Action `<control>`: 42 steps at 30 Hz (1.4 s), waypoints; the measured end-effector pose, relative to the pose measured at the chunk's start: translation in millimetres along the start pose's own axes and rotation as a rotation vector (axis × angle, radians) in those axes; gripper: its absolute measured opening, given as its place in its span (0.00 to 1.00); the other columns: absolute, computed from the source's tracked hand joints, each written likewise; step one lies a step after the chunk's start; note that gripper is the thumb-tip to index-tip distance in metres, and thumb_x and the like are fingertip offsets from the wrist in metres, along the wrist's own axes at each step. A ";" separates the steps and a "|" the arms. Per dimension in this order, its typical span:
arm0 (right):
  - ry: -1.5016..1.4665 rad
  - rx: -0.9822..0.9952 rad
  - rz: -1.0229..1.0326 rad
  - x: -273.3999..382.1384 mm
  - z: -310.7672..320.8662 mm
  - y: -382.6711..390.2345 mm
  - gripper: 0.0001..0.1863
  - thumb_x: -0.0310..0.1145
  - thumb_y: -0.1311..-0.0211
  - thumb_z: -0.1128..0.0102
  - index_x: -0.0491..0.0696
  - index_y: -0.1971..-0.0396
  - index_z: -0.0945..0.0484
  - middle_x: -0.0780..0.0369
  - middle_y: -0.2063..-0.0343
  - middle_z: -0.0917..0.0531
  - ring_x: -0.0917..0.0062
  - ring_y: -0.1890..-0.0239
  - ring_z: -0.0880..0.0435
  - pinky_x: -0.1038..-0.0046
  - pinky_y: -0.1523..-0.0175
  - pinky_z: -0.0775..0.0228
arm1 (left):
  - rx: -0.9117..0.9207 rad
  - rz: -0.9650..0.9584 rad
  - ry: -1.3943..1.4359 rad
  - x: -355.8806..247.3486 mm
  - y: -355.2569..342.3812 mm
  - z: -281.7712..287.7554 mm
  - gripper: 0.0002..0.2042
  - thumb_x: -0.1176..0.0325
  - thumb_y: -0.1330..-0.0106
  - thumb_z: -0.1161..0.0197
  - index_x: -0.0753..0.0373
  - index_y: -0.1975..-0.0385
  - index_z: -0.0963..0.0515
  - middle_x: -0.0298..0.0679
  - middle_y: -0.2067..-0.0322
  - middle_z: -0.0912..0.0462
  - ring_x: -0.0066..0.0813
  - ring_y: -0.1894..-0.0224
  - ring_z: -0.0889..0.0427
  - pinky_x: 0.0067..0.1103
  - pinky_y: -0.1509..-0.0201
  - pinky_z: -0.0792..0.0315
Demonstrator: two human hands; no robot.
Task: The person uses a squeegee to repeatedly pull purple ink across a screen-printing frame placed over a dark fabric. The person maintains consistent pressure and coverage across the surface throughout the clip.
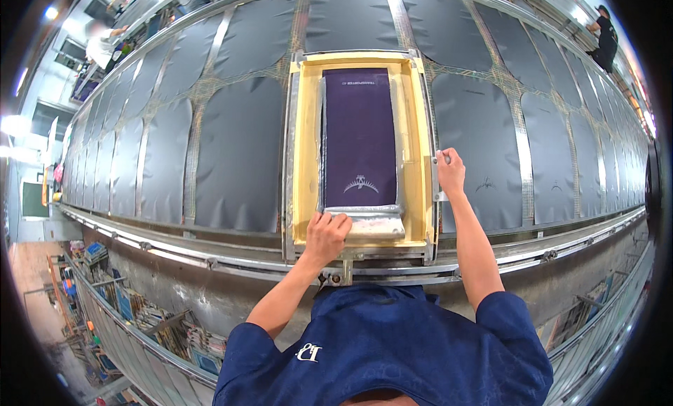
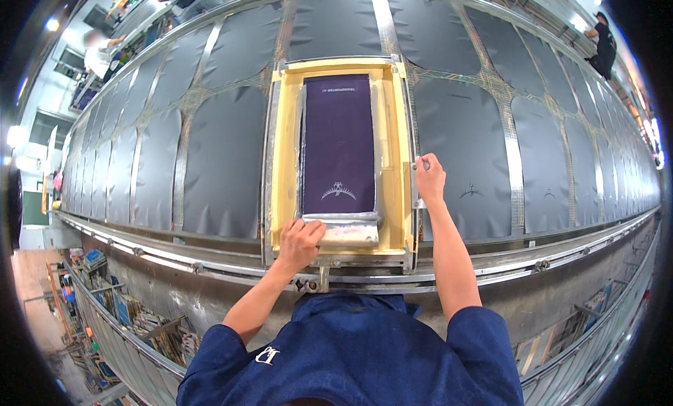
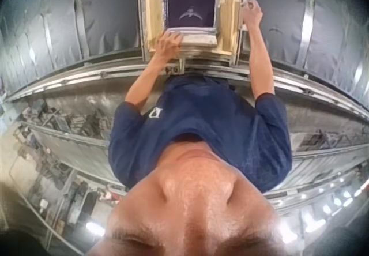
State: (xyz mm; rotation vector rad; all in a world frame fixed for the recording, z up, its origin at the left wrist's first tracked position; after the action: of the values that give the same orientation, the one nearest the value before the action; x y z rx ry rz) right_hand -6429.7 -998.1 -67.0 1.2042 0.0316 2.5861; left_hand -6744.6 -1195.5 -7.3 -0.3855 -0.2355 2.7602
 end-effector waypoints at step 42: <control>0.507 0.648 0.725 104.0 -46.0 94.6 0.13 0.28 0.56 0.28 0.48 0.66 0.16 0.58 0.69 0.13 0.61 0.59 0.14 0.61 0.47 0.25 | 0.167 0.043 0.166 48.6 -73.5 -7.5 0.14 0.71 0.56 0.28 0.54 0.67 0.15 0.32 0.66 0.13 0.36 0.63 0.18 0.33 0.53 0.30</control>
State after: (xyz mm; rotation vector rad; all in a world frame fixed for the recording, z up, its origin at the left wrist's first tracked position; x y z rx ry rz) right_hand -6551.3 -1056.3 -6.1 0.7532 0.7037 3.6451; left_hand -6763.4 -1109.2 -10.6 -0.5768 0.0451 2.7443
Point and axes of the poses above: each hand's wrist, its own y-axis away from the middle knuckle, its own z-axis out of the back of the hand, x = y × z, the point moved 4 cm from there along -y, towards the middle knuckle
